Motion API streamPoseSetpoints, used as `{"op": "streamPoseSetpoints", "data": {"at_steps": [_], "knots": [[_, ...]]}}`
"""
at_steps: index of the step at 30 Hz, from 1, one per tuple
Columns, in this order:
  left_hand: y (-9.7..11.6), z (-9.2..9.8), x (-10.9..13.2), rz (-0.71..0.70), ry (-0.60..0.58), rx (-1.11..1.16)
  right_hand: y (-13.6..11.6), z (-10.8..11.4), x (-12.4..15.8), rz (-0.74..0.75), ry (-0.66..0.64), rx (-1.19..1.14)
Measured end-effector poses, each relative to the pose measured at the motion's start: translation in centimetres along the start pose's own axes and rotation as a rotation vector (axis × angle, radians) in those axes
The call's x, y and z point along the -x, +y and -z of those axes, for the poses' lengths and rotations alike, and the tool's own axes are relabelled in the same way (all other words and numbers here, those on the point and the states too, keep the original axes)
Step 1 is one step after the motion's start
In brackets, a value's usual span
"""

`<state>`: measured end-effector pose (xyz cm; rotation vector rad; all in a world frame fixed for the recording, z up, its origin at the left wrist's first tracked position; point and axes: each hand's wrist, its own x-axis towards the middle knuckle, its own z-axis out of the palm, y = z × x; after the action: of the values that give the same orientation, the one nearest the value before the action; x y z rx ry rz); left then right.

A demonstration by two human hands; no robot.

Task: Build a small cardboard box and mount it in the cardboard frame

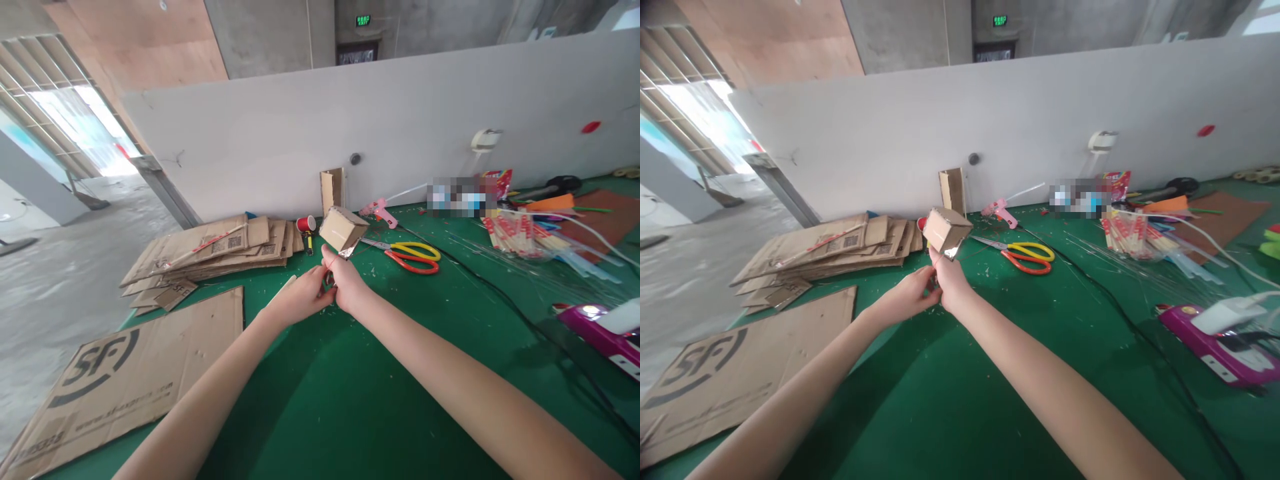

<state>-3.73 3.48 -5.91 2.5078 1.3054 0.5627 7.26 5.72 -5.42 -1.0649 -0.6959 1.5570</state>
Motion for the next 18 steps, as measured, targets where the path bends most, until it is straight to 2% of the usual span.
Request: {"op": "streamPoseSetpoints", "data": {"at_steps": [4, 7, 12, 18], "knots": [[1.8, 0.1, -0.3, 0.036, 0.137, -0.048, -0.6, -0.2, 0.1, 0.219, 0.011, -0.074], [2.4, 0.2, -0.4, 0.058, 0.124, -0.110, -0.7, -0.2, 0.3, 0.274, -0.012, -0.080], [1.6, 0.5, -0.1, 0.029, 0.062, -0.229, -0.6, 0.0, 0.5, 0.165, -0.011, -0.055], [0.7, 0.3, 0.1, -0.007, 0.131, -0.083, -0.7, 0.0, 0.5, 0.043, -0.159, -0.145]]}}
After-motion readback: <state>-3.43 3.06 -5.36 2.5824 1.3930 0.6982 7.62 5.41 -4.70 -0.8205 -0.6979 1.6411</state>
